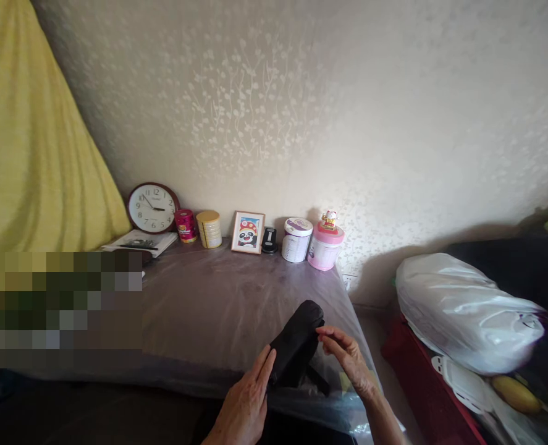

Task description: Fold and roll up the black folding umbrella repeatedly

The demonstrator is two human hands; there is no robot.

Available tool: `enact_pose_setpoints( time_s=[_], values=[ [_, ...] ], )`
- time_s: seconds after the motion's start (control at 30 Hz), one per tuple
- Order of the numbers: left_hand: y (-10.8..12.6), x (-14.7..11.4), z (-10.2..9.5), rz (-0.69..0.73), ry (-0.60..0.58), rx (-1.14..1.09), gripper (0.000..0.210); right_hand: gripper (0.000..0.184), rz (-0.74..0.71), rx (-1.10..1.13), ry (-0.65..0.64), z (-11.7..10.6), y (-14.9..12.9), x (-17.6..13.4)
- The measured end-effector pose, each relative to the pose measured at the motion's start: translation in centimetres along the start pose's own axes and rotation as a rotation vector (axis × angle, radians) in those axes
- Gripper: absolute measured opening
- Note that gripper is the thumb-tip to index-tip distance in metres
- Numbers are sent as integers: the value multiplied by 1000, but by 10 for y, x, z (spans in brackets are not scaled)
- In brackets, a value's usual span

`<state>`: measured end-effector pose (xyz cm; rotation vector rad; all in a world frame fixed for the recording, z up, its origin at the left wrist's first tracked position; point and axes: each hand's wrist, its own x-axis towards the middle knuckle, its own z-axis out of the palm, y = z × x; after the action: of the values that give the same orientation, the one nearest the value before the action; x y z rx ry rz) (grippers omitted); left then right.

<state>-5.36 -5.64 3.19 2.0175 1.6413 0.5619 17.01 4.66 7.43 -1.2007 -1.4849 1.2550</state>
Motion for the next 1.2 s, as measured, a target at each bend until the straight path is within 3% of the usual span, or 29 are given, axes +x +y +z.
enact_pose_setpoints(
  time_s=[0.13,0.27,0.37,0.53,0.63,0.8,1.0,1.2],
  values=[
    [-3,2,-3,-32,19,-89,77,37,-2,8,185,-15,32,7],
    [-11,5,-12,-76,59,-267,66,37,27,-48,212,-17,58,12],
    [-21,6,-17,-228,33,-361,56,36,24,-91,228,-15,64,11],
    [-27,2,-24,-177,261,29,51,35,-22,-126,244,-14,67,9],
    [-24,2,-25,-165,217,215,52,36,-49,-153,254,-14,71,10],
    [-26,11,-26,-155,114,362,73,36,-109,-192,258,-15,77,11],
    [-38,21,-36,-213,45,230,78,33,-121,-191,257,-13,76,10],
    [-41,32,-40,-281,80,123,79,34,-120,-201,276,-12,69,7]
  ],
)
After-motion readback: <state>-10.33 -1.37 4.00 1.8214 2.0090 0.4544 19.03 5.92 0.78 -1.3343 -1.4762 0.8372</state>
